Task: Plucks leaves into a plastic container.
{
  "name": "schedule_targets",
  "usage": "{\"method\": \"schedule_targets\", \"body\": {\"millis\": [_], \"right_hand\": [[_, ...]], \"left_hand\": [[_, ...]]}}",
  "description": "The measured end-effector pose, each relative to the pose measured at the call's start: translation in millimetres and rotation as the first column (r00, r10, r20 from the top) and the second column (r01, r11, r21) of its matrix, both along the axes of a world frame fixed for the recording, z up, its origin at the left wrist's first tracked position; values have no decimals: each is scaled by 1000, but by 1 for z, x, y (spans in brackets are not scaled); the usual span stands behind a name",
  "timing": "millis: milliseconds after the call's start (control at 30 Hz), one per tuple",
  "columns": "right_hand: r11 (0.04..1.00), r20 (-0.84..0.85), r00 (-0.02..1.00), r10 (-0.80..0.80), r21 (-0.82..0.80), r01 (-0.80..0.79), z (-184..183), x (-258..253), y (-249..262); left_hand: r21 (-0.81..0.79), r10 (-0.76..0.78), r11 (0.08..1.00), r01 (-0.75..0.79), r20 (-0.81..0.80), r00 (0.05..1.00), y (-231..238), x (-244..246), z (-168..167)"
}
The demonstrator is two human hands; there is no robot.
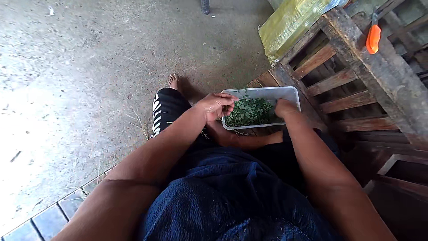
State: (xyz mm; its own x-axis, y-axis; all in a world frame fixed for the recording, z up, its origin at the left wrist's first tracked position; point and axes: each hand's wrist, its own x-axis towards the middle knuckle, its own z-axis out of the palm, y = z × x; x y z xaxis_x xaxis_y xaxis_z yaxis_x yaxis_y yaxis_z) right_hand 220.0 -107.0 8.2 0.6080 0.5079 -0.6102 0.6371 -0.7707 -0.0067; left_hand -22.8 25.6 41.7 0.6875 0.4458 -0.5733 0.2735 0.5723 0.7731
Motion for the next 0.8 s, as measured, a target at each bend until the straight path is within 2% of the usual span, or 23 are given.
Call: {"method": "schedule_targets", "body": {"millis": [67, 133, 167, 233, 267, 300, 400, 500, 567, 633, 700, 800], "right_hand": [[999, -35, 999, -34, -21, 33, -3, -11, 3], [968, -211, 971, -112, 197, 155, -13, -2, -1], [909, -288, 945, -154, 334, 250, -12, 5, -6], [785, -307, 928, -210, 513, 347, 0, 21, -15], [774, -254, 939, -230, 537, 335, 4, 26, -19], [806, -177, 957, -229, 517, 288, 7, 26, -20], [943, -10, 992, -128, 309, 125, 2, 11, -11], [985, 8, 997, -76, 158, 73, -13, 2, 3], [980, -54, 998, -32, 197, 42, -16, 0, 4], [932, -175, 984, 36, 361, 30, -11, -2, 1], [847, -284, 958, 32, 517, 125, 1, -5, -1], [670, -401, 916, 20, 686, 285, 11, -3, -8]], "left_hand": [[-65, -22, 998, 20, -19, 1000, -3, 12, -6], [-80, -23, 997, 22, -22, 999, -5, 20, -7], [-65, -25, 998, 24, -13, 1000, -7, 23, -9], [12, -46, 999, 46, 17, 999, -13, 28, -16], [58, -65, 996, 63, 30, 997, -17, 29, -20], [96, -81, 992, 77, 43, 996, -21, 30, -25], [163, -100, 983, 80, 118, 988, -30, 35, -36], [155, -56, 987, 30, 163, 985, -33, 39, -36], [160, -29, 987, 3, 159, 987, -36, 38, -34], [187, -33, 982, 7, 137, 990, -36, 37, -30], [217, -58, 976, 26, 141, 988, -32, 39, -31], [212, -69, 977, 35, 157, 985, -27, 46, -35]]}}
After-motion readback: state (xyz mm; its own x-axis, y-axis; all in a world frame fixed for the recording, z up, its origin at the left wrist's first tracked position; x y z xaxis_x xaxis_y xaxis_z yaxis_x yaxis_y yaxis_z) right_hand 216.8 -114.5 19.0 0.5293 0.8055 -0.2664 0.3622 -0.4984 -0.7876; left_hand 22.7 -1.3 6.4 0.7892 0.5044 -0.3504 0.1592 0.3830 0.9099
